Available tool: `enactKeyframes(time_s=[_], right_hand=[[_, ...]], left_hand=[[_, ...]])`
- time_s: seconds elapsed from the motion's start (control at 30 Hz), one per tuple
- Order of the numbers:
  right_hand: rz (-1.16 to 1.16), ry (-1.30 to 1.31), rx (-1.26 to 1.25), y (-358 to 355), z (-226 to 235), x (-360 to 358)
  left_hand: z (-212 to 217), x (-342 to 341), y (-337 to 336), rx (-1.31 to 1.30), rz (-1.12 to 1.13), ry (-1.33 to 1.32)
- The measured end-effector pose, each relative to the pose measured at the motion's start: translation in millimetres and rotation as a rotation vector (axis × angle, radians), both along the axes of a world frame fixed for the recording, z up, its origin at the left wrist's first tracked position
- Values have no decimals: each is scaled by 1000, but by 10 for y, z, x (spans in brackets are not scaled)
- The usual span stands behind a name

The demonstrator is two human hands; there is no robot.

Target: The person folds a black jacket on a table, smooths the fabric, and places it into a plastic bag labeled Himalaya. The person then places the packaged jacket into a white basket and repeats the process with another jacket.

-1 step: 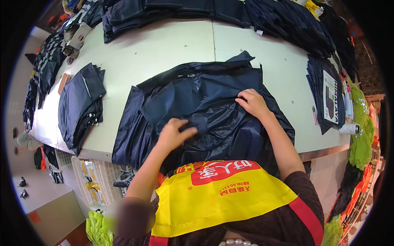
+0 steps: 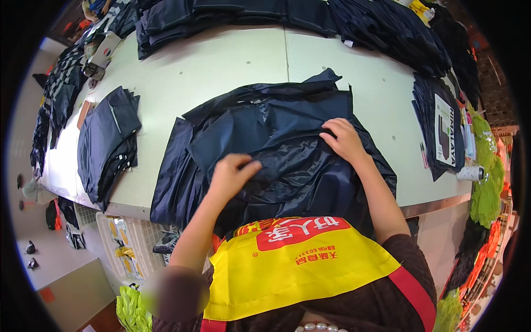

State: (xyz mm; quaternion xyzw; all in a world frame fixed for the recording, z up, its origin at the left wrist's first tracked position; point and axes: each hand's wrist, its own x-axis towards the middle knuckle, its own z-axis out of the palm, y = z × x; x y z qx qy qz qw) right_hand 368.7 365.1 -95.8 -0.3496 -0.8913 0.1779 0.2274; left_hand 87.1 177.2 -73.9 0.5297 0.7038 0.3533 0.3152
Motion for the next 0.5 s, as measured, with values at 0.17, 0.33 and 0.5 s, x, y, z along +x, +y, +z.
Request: enactKeyframes(time_s=[0.17,0.33,0.5], right_hand=[[-361,232,118,-101,166,753],[-854,253,-12,-119,-91,2051],[-1153,-72,120,48,-304,3358]], left_hand=[[73,-43,1100,103,318,-7],[-317,64,1727,-263,441,299],[-923,-187,1846,126,420,49]])
